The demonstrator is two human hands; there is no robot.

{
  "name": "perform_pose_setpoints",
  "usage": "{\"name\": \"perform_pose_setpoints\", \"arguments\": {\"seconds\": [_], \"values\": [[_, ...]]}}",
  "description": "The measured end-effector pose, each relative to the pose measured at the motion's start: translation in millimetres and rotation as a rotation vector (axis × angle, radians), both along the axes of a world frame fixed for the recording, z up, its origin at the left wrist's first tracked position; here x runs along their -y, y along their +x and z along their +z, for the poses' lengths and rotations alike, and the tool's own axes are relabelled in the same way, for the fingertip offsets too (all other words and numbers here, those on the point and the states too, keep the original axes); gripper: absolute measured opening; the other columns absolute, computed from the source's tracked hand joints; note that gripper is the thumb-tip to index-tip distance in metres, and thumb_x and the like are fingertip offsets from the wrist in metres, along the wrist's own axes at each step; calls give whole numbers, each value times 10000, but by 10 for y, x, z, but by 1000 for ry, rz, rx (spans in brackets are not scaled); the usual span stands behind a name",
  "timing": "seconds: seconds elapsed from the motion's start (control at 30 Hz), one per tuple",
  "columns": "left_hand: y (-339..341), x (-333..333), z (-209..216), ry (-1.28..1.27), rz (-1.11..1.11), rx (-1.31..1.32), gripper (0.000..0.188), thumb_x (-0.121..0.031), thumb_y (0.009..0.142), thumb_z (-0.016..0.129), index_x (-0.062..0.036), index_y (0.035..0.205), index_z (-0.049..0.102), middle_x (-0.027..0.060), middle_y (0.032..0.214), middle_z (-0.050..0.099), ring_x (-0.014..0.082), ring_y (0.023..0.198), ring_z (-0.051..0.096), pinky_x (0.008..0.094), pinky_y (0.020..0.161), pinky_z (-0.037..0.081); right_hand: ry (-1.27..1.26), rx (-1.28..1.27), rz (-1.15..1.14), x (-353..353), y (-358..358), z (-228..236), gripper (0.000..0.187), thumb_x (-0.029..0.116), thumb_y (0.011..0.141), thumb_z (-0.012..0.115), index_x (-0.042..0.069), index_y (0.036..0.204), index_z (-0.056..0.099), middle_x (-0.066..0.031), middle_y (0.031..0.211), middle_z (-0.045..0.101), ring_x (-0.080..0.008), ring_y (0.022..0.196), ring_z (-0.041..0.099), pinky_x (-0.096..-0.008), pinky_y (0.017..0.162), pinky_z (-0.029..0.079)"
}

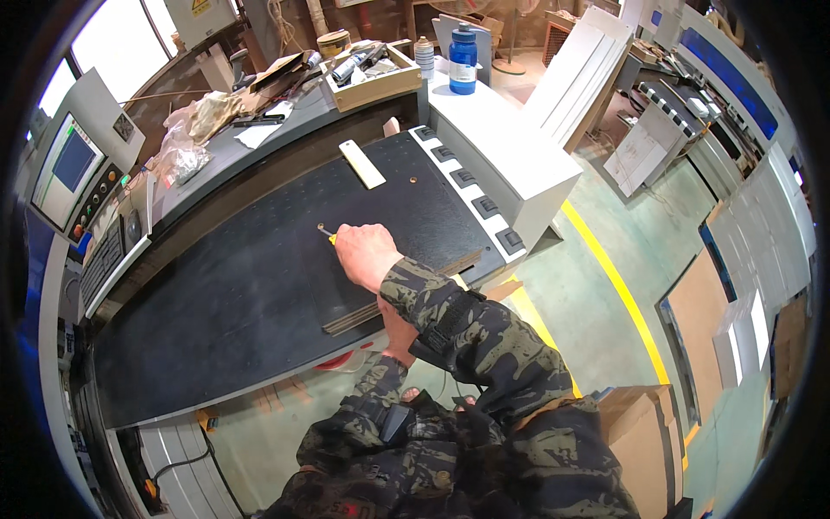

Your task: Manufacturing and inspecting wooden furniture panels using industrial machinery and manual tools.

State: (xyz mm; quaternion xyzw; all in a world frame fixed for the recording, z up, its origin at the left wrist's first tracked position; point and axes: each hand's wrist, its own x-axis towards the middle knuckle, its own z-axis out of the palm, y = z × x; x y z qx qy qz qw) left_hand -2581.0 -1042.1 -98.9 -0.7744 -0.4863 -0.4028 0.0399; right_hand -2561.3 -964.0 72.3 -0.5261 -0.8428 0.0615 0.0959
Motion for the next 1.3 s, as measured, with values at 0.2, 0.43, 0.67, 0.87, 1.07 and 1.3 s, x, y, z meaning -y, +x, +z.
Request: {"name": "perform_pose_setpoints", "arguments": {"seconds": [0.2,0.43,0.67,0.87,1.07,1.3], "values": [[-2,60,57,19,25,-7,543,-253,720,650,-52,1200,499,135,1215,410,349,1234,317,543,1035,243,-87,-3,-47,-2,164,78,154,131,803,568,24,913,582,-144,787,662,-298,775,666,-383,661,528],[162,194,310,-112,51,-58,567,-94,803,569,-53,1340,391,167,1350,360,355,1299,279,520,1068,213,-35,2,-436,623,1763,171,270,183,810,575,37,1034,532,-180,781,629,-372,719,609,-456,633,481],[98,191,246,-90,109,-126,555,-161,823,529,-57,1350,387,158,1371,360,346,1319,275,493,1084,209,-221,-21,-69,1225,1287,108,280,228,808,597,85,1043,544,-178,693,608,-371,662,601,-449,583,468],[234,170,150,-119,-118,431,552,-304,866,478,-71,1357,386,170,1372,366,340,1321,286,498,1081,201,102,109,187,1174,583,3,393,148,750,573,-45,1074,463,-235,886,584,-366,765,610,-436,587,497],[10,166,337,-228,-10,-50,497,-241,843,507,-96,1313,433,149,1358,388,356,1278,331,506,1057,215,-300,-220,170,933,958,331,335,216,794,622,56,1074,530,-180,890,607,-309,826,616,-404,676,484],[50,226,484,-251,64,-232,530,-127,826,510,-23,1331,388,183,1365,365,367,1306,267,536,1060,172,-646,-600,43,745,1742,-249,279,161,746,703,58,996,634,-115,867,641,-245,819,612,-337,737,474]]}}
